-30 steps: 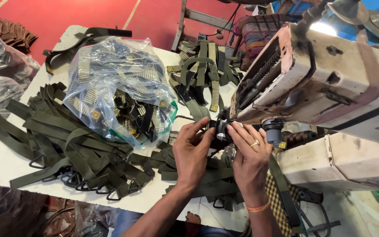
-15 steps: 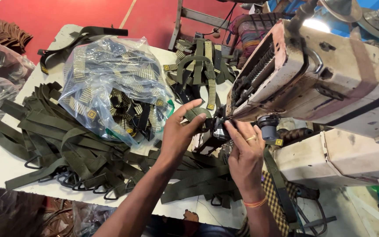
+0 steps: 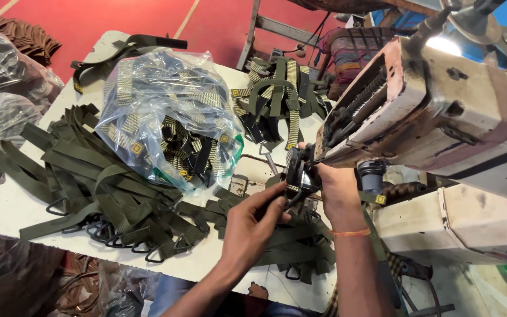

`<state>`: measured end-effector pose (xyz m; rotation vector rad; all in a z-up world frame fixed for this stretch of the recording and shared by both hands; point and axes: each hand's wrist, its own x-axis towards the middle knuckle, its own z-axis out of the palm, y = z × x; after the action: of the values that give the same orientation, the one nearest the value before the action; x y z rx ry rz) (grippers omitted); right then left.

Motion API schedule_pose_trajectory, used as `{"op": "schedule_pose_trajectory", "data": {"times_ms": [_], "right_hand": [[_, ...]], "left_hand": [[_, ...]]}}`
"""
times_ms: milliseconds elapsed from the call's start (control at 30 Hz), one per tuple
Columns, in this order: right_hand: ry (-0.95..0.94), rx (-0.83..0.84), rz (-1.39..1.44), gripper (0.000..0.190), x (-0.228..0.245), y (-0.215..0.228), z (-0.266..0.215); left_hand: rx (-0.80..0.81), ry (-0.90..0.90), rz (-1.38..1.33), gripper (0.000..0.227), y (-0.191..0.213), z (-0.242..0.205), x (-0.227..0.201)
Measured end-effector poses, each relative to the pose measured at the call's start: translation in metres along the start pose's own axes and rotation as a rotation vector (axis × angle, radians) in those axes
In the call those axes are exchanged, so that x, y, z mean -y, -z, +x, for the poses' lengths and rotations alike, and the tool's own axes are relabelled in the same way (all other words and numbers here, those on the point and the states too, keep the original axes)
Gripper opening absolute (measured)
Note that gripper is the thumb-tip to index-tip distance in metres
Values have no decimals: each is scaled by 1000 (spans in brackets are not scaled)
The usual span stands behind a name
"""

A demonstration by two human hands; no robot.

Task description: Attaching buckles and D-rings to straps using a sewing machine.

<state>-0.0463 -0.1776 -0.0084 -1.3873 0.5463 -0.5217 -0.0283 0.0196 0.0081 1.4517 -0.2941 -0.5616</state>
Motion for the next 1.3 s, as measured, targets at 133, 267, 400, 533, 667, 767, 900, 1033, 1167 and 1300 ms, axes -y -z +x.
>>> {"op": "schedule_pose_trajectory", "data": {"times_ms": [133,267,400,533,667,767,900,1033,1167,1300], "right_hand": [[26,-65,-82,34,1,-1,1],[44,-110,-142,34,2,-4,8],[67,-177,-221,34,2,-8,16],[87,-264,-299,34,5,-12,26],[101,-318,-346,34,5,-12,24],[117,-369,-403,34,5,-10,17],[141,-439,-484,35,0,-4,-1],[157,-494,-564,35,-13,3,-22],[248,-356,-579,38,18,-26,-96],[119,-159,-262,52,11,-27,-108]], "left_hand": [[0,44,-53,41,-3,1,2],[7,25,-62,41,-3,7,1],[96,101,-117,49,6,7,-11],[45,1,38,57,18,1,-20],[-103,-203,236,44,18,32,-26],[13,-318,410,39,15,76,-28],[422,-50,299,34,14,115,-17],[393,-147,97,31,19,103,-6],[243,147,107,39,10,61,-26],[1,-15,118,35,-3,44,-7]]}}
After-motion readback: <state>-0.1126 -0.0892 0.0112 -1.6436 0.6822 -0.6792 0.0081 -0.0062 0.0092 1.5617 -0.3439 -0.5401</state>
